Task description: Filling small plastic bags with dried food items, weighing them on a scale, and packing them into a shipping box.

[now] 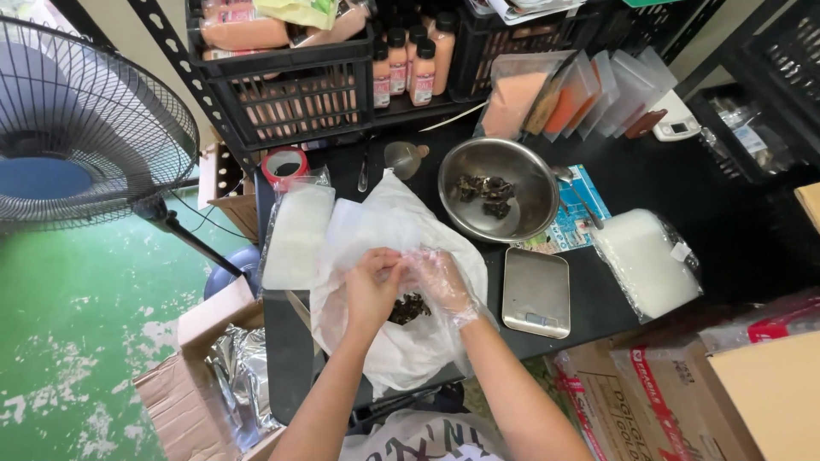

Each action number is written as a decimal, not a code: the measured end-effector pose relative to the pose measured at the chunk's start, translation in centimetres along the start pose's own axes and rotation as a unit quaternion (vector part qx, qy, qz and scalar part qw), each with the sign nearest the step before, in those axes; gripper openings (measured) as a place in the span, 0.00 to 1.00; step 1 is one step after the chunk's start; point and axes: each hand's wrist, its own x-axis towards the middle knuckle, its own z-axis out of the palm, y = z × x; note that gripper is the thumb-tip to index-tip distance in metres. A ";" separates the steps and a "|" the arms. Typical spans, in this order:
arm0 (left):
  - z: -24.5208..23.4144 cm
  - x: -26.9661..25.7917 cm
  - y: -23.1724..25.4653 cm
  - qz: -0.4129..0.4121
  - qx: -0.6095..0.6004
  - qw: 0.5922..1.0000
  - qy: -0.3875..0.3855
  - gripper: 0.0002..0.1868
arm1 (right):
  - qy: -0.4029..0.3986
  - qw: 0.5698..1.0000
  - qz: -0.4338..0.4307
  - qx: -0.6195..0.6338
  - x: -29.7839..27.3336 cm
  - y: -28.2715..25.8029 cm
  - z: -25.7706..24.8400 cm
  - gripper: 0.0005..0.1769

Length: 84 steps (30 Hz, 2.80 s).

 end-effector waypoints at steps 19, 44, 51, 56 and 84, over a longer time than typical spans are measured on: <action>4.6 -0.6 -0.7 0.374 0.391 0.832 0.121 0.08 | 0.076 0.988 0.001 0.134 8.1 14.1 -5.4 0.11; -3.8 7.6 2.9 0.075 0.173 0.936 -0.297 0.15 | -0.089 0.823 -0.232 -0.511 -3.4 -9.3 -10.7 0.27; -0.9 6.9 -0.1 -0.070 -0.247 0.960 -0.115 0.16 | -0.071 0.954 -0.166 -0.238 -3.7 -6.5 -13.4 0.25; 1.0 6.2 0.4 -0.110 -0.132 0.985 -0.025 0.15 | 0.048 0.955 -0.061 -0.287 -4.5 -5.5 -11.3 0.19; -0.1 6.9 3.7 -0.038 -0.061 0.992 -0.103 0.13 | 0.057 0.997 0.059 0.010 -4.1 -4.0 -16.2 0.25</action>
